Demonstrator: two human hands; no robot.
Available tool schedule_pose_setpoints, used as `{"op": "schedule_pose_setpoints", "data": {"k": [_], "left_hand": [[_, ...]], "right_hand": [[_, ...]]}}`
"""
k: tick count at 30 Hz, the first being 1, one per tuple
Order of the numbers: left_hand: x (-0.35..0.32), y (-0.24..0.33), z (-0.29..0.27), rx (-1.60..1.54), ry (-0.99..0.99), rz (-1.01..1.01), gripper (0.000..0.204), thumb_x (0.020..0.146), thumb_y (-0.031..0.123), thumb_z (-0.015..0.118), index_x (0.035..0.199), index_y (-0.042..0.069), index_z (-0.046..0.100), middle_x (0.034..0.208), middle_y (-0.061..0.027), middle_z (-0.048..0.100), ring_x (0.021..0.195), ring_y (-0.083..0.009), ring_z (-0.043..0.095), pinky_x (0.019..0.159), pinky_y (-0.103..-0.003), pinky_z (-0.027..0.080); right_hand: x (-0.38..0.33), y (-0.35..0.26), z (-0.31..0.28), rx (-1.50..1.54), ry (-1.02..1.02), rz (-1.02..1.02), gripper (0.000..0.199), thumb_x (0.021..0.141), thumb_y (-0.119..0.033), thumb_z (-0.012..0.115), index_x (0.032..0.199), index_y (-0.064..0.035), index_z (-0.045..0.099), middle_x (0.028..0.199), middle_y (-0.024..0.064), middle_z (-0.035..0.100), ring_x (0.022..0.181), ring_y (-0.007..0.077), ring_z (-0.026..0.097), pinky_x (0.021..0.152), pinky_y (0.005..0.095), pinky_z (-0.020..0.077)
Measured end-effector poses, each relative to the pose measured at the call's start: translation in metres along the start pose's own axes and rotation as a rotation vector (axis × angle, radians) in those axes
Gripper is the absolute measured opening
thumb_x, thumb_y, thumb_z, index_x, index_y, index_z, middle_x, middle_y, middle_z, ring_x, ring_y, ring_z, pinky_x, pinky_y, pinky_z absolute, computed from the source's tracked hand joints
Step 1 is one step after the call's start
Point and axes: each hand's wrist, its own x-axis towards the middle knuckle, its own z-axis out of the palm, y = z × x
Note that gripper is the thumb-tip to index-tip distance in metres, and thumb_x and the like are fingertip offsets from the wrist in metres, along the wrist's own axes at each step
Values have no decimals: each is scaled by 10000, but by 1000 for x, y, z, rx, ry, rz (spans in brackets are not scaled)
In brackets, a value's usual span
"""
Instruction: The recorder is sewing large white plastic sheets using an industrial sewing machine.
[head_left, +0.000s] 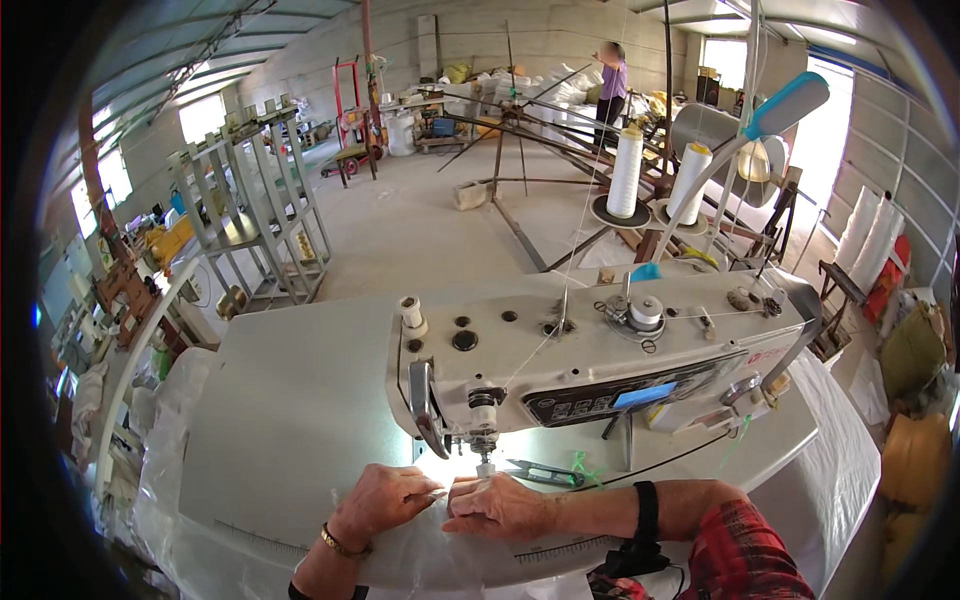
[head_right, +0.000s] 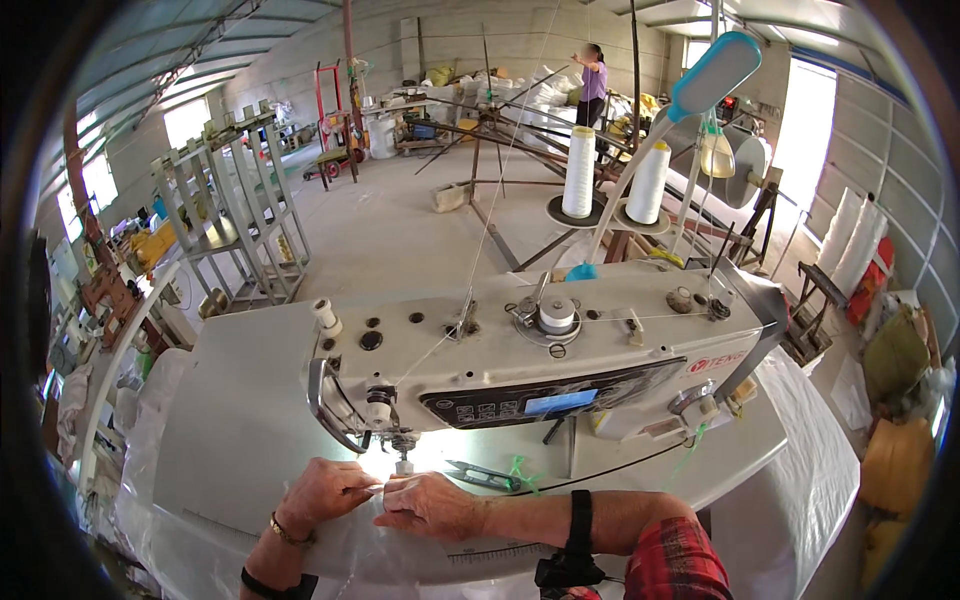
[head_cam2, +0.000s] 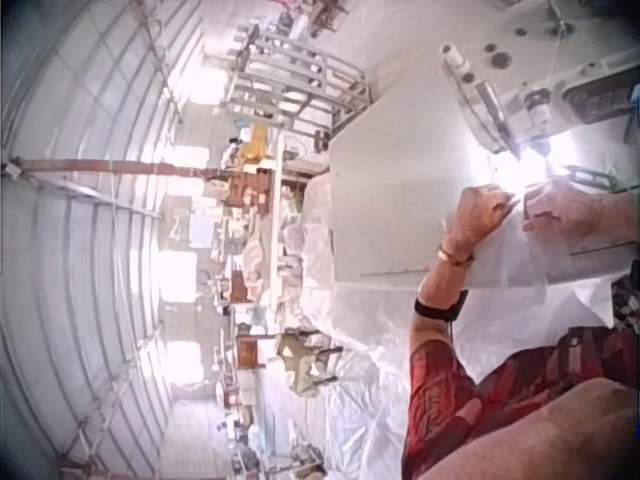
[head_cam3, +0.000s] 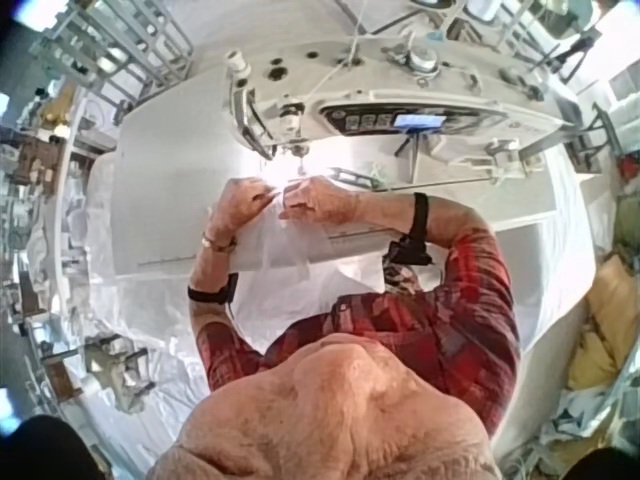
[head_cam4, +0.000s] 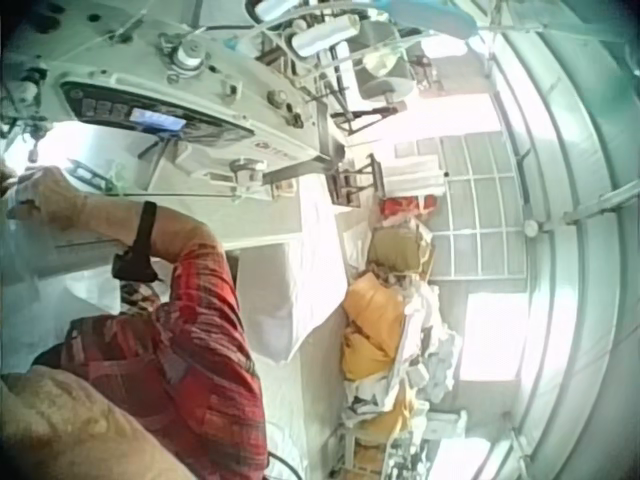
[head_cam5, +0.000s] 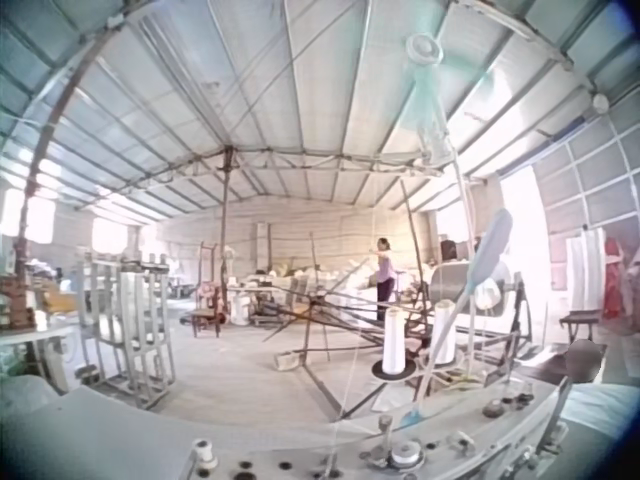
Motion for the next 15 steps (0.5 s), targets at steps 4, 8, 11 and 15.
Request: {"op": "schedule_pose_setpoints", "data": {"k": [4, 8, 11, 15], "left_hand": [[0, 3, 1, 66, -37, -2, 198, 875, 260, 601, 794, 92, 669, 689, -63, 605, 624, -276, 603, 555, -373, 475], [-1, 5, 0, 182, -56, -38, 264, 888, 281, 573, 727, 74, 598, 671, -74, 581, 609, -293, 583, 540, -385, 455], [-1, 5, 0, 182, -45, -55, 284, 886, 296, 582, 717, 68, 581, 665, -77, 574, 600, -300, 572, 537, -390, 449], [0, 3, -1, 212, -37, -76, 299, 880, 309, 602, 716, 61, 568, 659, -88, 568, 591, -314, 557, 532, -399, 438]], "right_hand": [[1, -1, 0, -11, 8, -17, 298, 892, -224, 661, 726, -7, 542, 745, 120, 527, 714, 315, 551, 646, 424, 451], [0, -2, -2, -16, -28, 3, 235, 895, -165, 657, 768, -6, 539, 757, 85, 531, 786, 273, 548, 684, 391, 458], [0, -2, -2, -14, -47, 31, 236, 898, -159, 653, 762, -3, 542, 756, 87, 536, 780, 268, 544, 684, 391, 457], [2, -1, -1, 32, 9, -17, 321, 902, -207, 652, 711, -3, 495, 714, 123, 501, 690, 312, 535, 636, 415, 434]]}}
